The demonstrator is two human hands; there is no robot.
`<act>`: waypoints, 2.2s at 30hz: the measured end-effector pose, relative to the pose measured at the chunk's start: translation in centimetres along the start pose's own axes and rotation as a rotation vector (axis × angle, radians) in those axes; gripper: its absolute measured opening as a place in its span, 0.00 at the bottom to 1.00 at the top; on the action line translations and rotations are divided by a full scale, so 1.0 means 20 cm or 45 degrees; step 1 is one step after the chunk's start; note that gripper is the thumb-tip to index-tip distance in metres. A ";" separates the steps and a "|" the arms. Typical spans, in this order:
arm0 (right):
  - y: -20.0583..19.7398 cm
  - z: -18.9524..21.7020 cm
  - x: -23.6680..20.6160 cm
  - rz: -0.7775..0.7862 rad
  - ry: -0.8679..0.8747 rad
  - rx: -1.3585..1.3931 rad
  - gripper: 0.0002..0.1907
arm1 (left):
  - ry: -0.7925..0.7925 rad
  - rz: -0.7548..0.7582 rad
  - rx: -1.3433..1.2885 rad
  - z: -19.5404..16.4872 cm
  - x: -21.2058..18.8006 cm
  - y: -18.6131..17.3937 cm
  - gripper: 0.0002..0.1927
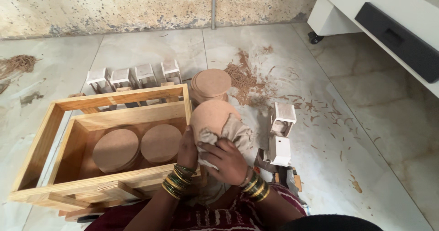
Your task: The person sits on the floor and repeatedly wipes round wooden discs with a cloth, picking them from a wooden crate and placing them into a stack on the floor. The person handles the discs one at a time, wiping both sides before stacking them.
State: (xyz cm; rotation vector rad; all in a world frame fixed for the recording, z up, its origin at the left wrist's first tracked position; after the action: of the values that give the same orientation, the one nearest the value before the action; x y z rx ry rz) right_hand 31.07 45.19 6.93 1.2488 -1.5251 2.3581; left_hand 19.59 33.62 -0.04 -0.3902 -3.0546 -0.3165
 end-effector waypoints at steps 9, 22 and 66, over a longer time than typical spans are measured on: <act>-0.13 -0.56 -0.28 -0.404 0.649 -0.355 0.13 | 0.009 -0.071 -0.073 0.07 0.01 -0.06 0.36; 0.12 -0.83 -0.51 -0.214 1.357 1.548 0.33 | 0.114 0.138 0.082 -0.06 -0.03 0.04 0.34; 0.02 -0.75 -0.45 -0.596 1.255 1.830 0.21 | 0.035 0.345 0.078 -0.07 -0.05 0.12 0.29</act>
State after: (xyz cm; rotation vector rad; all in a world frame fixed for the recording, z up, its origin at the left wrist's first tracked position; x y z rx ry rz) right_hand 28.11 60.01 -1.92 0.1306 0.7789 2.7579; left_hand 21.11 35.34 1.82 -0.7774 -2.9245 -0.2117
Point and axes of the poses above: each hand's wrist, its own x-axis towards the middle knuckle, its own y-axis out of the palm, z = x × y, the point moved 6 cm from there along x, towards the middle knuckle, and after that the axes turned 3 degrees about y, right-handed, at the moved point
